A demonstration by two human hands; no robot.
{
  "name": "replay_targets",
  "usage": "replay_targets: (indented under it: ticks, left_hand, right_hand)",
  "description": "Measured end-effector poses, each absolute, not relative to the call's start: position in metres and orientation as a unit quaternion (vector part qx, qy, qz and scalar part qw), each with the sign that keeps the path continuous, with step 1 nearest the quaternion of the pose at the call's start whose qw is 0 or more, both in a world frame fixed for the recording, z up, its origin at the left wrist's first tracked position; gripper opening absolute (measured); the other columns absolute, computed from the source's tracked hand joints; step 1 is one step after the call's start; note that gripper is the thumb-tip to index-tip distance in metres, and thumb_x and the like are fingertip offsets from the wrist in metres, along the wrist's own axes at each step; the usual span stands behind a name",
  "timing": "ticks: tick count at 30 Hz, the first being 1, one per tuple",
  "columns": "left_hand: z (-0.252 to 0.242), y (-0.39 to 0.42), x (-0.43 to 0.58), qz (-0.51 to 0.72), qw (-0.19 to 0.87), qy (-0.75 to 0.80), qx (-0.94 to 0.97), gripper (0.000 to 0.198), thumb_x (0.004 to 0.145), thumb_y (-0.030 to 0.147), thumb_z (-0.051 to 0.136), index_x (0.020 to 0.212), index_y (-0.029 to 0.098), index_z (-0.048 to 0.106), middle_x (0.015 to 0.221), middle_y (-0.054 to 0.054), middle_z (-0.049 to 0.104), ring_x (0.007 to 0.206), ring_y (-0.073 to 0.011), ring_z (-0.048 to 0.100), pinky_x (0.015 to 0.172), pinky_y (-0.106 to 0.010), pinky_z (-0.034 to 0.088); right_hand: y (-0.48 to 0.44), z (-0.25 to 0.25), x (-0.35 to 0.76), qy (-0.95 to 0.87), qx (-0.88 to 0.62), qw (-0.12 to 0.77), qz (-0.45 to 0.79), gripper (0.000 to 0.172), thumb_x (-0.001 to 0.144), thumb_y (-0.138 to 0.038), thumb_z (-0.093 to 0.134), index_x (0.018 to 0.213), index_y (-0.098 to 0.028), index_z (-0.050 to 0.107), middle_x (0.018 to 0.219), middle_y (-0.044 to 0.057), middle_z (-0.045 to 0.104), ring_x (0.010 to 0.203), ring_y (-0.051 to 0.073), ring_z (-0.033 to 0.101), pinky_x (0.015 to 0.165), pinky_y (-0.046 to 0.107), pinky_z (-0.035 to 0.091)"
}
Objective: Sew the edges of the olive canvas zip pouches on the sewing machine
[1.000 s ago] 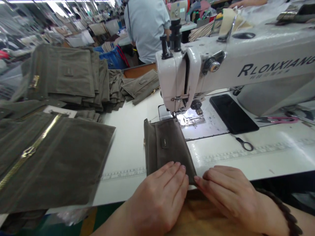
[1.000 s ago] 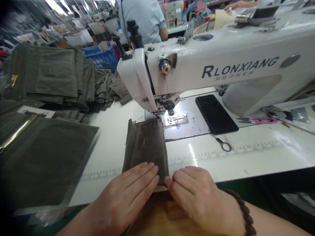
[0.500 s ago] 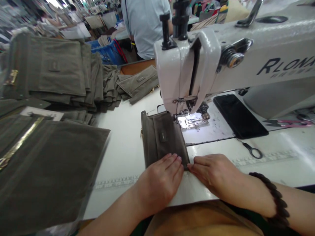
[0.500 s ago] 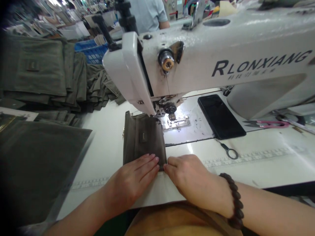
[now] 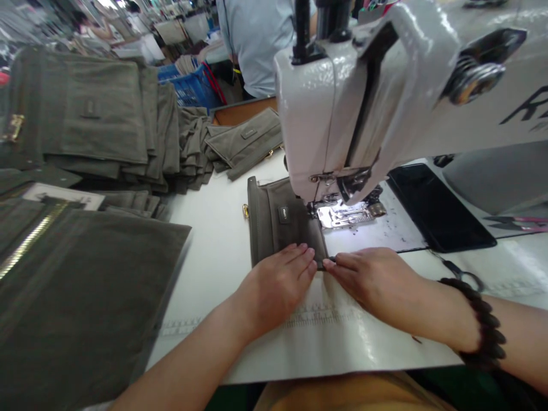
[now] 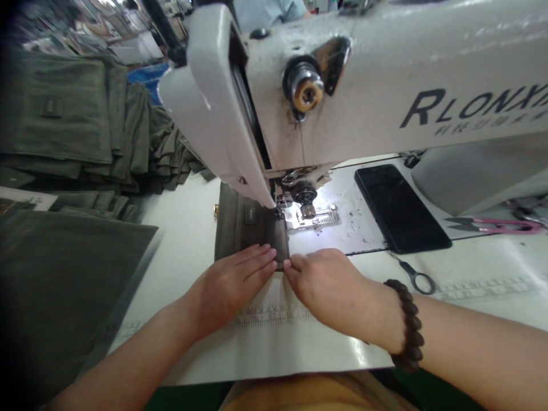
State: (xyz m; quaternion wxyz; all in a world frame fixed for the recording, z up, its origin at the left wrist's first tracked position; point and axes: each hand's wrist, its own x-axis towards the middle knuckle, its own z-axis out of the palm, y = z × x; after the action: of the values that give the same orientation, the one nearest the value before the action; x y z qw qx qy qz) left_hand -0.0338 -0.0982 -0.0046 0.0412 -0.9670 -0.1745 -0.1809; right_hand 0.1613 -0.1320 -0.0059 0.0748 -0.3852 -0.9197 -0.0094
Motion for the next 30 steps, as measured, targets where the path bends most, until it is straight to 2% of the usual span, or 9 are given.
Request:
replay_targets:
  ticks: [9, 14, 19, 22, 30]
  left_hand:
    - [-0.01, -0.075, -0.034, -0.137, 0.073, -0.184, -0.971, 0.023, 0.083, 0.007, 0.041, 0.095, 0.007, 0.061, 0.102, -0.009, 0.065, 0.097, -0.0176, 0.059, 0.088, -0.03, 0.048]
    - [-0.012, -0.062, -0.033, -0.116, 0.078, -0.19, -0.972, 0.021, 0.079, 0.007, 0.049, 0.097, 0.009, 0.06, 0.104, -0.007, 0.064, 0.098, -0.0169, 0.059, 0.089, -0.027, 0.046]
    - [-0.013, -0.05, -0.03, -0.095, 0.085, -0.202, -0.971, 0.021, 0.079, 0.01, 0.054, 0.099, 0.009, 0.06, 0.105, -0.006, 0.064, 0.1, -0.0165, 0.058, 0.089, -0.026, 0.046]
    - [-0.011, -0.044, -0.026, -0.059, 0.071, -0.222, -0.971, 0.021, 0.08, 0.011, 0.054, 0.1, 0.011, 0.059, 0.108, -0.006, 0.063, 0.102, -0.0155, 0.056, 0.09, -0.025, 0.045]
    - [-0.006, -0.035, -0.02, -0.013, 0.004, -0.292, -0.956, 0.023, 0.083, 0.011, 0.05, 0.105, 0.013, 0.057, 0.114, -0.006, 0.059, 0.105, -0.013, 0.054, 0.087, -0.022, 0.045]
  right_hand:
    - [-0.119, -0.017, 0.167, -0.913, -0.397, 0.057, -0.071, 0.025, 0.085, -0.014, 0.04, 0.104, -0.01, 0.056, 0.068, 0.002, 0.056, 0.051, 0.011, 0.044, 0.045, 0.029, 0.019]
    - [-0.11, -0.02, 0.168, -0.913, -0.39, 0.085, -0.086, 0.03, 0.088, -0.014, 0.031, 0.104, -0.008, 0.056, 0.068, 0.003, 0.055, 0.051, 0.011, 0.044, 0.046, 0.028, 0.022]
    - [-0.108, -0.02, 0.166, -0.907, -0.4, 0.109, -0.078, 0.027, 0.086, -0.013, 0.034, 0.1, -0.007, 0.057, 0.064, 0.002, 0.053, 0.048, 0.011, 0.041, 0.046, 0.028, 0.02]
    - [-0.108, -0.019, 0.166, -0.902, -0.413, 0.118, -0.052, 0.027, 0.086, -0.015, 0.034, 0.094, -0.01, 0.059, 0.062, 0.001, 0.051, 0.047, 0.011, 0.039, 0.046, 0.027, 0.019]
    - [-0.107, -0.019, 0.166, -0.897, -0.421, 0.134, -0.027, 0.027, 0.086, -0.015, 0.032, 0.093, -0.011, 0.058, 0.063, 0.001, 0.053, 0.047, 0.011, 0.039, 0.046, 0.027, 0.019]
